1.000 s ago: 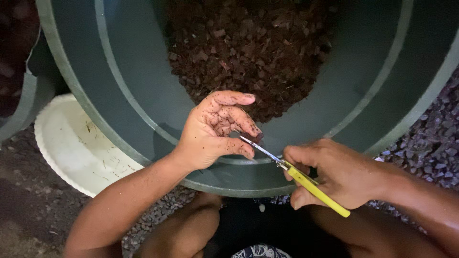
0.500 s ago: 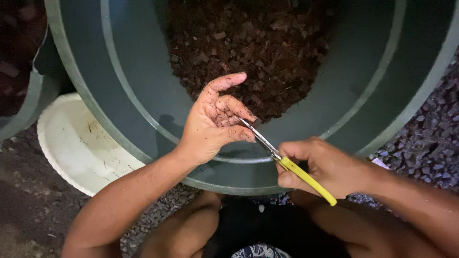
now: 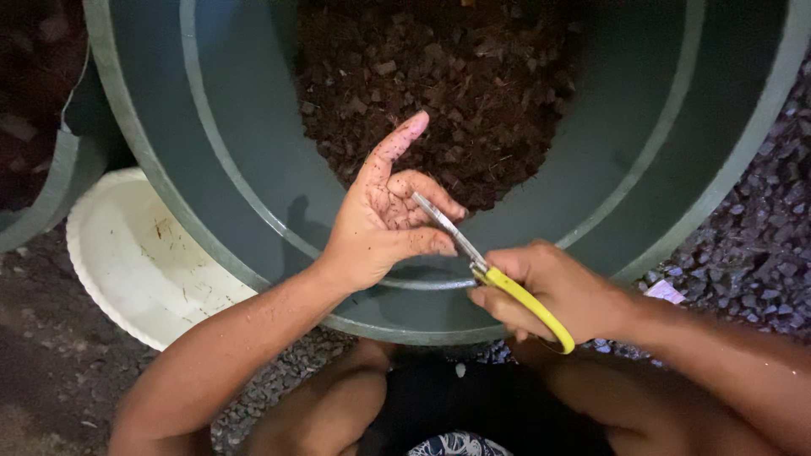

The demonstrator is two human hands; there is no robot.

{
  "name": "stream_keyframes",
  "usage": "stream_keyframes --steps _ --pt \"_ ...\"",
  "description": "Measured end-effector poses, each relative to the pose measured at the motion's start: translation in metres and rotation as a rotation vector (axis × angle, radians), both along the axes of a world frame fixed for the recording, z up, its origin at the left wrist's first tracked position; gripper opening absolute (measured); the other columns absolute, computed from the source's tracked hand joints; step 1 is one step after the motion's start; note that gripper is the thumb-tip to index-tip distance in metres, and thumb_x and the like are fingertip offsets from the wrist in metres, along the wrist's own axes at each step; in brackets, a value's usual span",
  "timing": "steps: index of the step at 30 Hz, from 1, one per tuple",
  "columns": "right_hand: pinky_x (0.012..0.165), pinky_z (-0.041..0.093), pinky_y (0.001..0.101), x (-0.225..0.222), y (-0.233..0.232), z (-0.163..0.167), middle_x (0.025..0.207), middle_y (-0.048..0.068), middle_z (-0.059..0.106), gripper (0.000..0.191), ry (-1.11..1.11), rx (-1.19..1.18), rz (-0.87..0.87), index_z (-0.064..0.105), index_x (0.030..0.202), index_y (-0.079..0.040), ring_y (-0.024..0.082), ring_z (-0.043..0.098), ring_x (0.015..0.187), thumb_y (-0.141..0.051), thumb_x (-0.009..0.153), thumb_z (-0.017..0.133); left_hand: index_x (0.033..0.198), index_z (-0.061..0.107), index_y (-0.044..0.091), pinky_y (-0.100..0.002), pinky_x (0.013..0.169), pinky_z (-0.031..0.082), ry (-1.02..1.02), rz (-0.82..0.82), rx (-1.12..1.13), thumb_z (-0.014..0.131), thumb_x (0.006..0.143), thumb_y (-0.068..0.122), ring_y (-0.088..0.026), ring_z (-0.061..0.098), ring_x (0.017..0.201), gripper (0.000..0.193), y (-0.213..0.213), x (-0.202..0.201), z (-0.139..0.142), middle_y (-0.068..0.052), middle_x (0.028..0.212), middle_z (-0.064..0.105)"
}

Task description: The person uses yellow-handled scissors to cut small pieces of dark brown fibrous material held in the left hand. The cut pieces fall into a large grey tub below. The person repeatedly picks up clumps, cuts them, and drops the pieces into the tub.

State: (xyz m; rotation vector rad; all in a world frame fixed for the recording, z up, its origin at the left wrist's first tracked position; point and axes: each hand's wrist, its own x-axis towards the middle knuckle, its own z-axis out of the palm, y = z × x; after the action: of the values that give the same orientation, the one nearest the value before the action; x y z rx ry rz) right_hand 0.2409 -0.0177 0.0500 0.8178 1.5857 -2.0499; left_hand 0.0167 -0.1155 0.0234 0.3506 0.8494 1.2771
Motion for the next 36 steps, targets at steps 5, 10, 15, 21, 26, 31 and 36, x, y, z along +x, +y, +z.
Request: stream_keyframes --steps 5,10,15,21,26,31,36 --pt "0.041 0.047 0.0259 -0.004 0.002 -0.002 0.050 0.000 0.062 0.032 -0.083 0.014 -0.035 0.062 0.072 -0.008 0.008 0.061 0.044 -0.033 0.090 0.070 0.164 0.021 0.005 -0.038 0.098 0.063 0.053 0.044 -0.041 0.075 0.090 -0.013 -0.021 0.070 0.109 0.094 0.001 0.002 -0.005 -0.012 0.110 0.069" --pt "0.046 0.049 0.0311 -0.004 0.022 -0.009 0.056 0.001 0.062 0.044 -0.202 0.006 0.083 0.068 0.083 -0.010 0.013 0.062 0.050 -0.053 0.086 0.064 0.151 0.041 -0.002 -0.039 0.106 0.060 0.191 0.151 -0.131 0.071 0.096 -0.009 -0.024 0.071 0.114 0.063 0.010 -0.005 -0.015 -0.015 0.111 0.070" --pt "0.049 0.058 0.0340 0.006 0.062 -0.009 0.062 0.001 0.068 0.055 -0.314 0.272 0.022 0.072 0.098 -0.014 0.016 0.069 0.055 -0.066 0.085 0.058 0.140 0.061 0.003 -0.037 0.109 0.058 0.751 0.178 -0.030 0.068 0.109 0.001 -0.022 0.069 0.119 0.032 0.035 -0.038 -0.029 -0.011 0.125 0.071" --pt "0.050 0.046 0.0362 0.010 0.081 0.004 0.060 0.009 0.061 0.055 -0.424 0.701 -0.135 0.065 0.086 -0.002 0.018 0.057 0.052 -0.056 0.097 0.063 0.137 0.065 0.019 -0.055 0.117 0.037 1.615 -0.548 0.370 0.080 0.087 0.025 -0.040 0.048 0.134 0.053 0.083 -0.014 -0.054 -0.018 0.144 0.058" --pt "0.049 0.044 0.0307 0.011 0.080 0.002 0.061 0.003 0.059 0.049 -0.274 0.663 -0.258 0.062 0.085 -0.003 0.010 0.053 0.055 -0.051 0.098 0.066 0.134 0.058 0.036 -0.069 0.115 0.025 2.154 -1.528 1.151 0.058 0.093 0.046 -0.035 0.020 0.148 0.042 0.081 0.042 -0.085 -0.003 0.158 0.032" --pt "0.050 0.043 0.0301 0.021 0.079 -0.002 0.060 0.003 0.058 0.046 -0.277 0.643 -0.264 0.062 0.084 -0.003 0.010 0.053 0.055 -0.047 0.099 0.067 0.129 0.066 0.031 -0.061 0.099 0.044 2.129 -1.254 1.166 0.066 0.083 0.036 -0.030 0.034 0.140 0.046 0.097 -0.004 -0.117 -0.002 0.155 0.042" --pt "0.053 0.045 0.0273 0.028 0.082 -0.005 0.067 0.002 0.059 0.044 -0.192 0.518 -0.371 0.061 0.088 -0.004 0.009 0.054 0.060 -0.046 0.101 0.066 0.104 0.073 0.014 -0.048 0.089 0.053 2.094 -0.724 0.607 0.071 0.092 0.020 -0.032 0.061 0.114 0.013 0.128 -0.078 -0.096 -0.009 0.117 0.067"
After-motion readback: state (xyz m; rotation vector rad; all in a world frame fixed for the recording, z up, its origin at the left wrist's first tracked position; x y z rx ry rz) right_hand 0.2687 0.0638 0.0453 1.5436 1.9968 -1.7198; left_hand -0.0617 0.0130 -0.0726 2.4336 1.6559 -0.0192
